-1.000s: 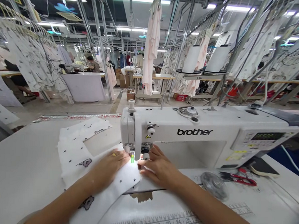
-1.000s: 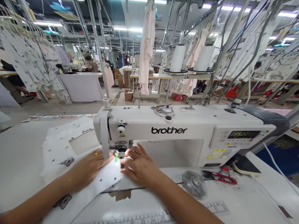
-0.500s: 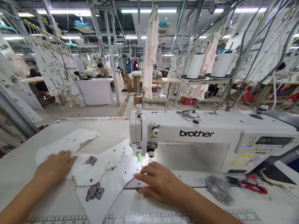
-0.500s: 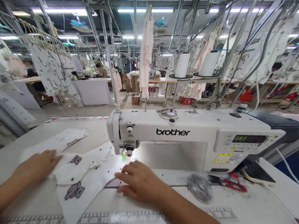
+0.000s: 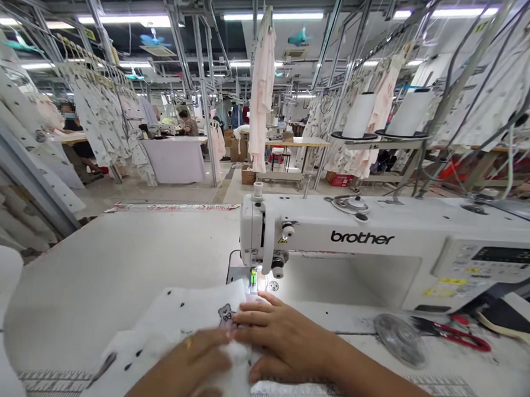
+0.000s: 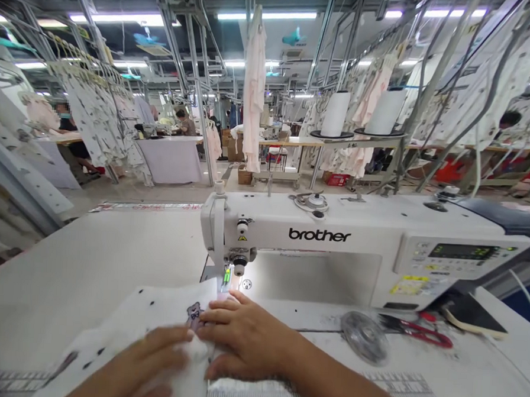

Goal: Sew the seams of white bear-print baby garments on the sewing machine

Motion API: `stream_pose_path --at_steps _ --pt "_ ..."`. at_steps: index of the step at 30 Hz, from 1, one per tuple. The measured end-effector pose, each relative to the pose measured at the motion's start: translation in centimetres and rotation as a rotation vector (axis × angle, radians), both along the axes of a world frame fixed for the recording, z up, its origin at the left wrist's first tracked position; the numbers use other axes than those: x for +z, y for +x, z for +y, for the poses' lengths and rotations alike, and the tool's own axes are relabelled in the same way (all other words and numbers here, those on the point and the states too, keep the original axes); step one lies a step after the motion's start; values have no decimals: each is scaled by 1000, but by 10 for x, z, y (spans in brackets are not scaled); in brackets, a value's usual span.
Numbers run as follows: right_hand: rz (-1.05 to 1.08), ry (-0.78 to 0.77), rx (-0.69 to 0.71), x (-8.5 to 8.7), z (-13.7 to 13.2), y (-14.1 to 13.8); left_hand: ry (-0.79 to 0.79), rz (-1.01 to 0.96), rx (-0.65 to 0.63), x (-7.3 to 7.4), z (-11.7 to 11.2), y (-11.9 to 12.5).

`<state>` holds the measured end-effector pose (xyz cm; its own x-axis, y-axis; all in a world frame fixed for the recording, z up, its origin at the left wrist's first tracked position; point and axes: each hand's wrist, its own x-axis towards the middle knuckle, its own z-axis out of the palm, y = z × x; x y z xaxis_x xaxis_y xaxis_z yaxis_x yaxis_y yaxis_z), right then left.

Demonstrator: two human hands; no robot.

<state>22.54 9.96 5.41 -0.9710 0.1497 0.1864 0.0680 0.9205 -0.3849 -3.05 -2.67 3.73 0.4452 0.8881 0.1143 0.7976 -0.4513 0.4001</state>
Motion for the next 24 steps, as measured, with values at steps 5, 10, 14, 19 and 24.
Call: stream_pose_path --at_steps 5,10,14,19,24 --pt "86 81 -54 -11 6 4 25 99 -62 -4 52 17" --pt "144 169 -194 -20 18 8 4 94 -149 -3 61 22" --pt "155 168 -270 -21 24 9 12 88 -109 -4 66 26" --pt "107 171 -329 -18 26 9 14 82 -113 -4 76 32" --pt "151 155 -310 -17 30 11 3 42 -106 -3 76 31"
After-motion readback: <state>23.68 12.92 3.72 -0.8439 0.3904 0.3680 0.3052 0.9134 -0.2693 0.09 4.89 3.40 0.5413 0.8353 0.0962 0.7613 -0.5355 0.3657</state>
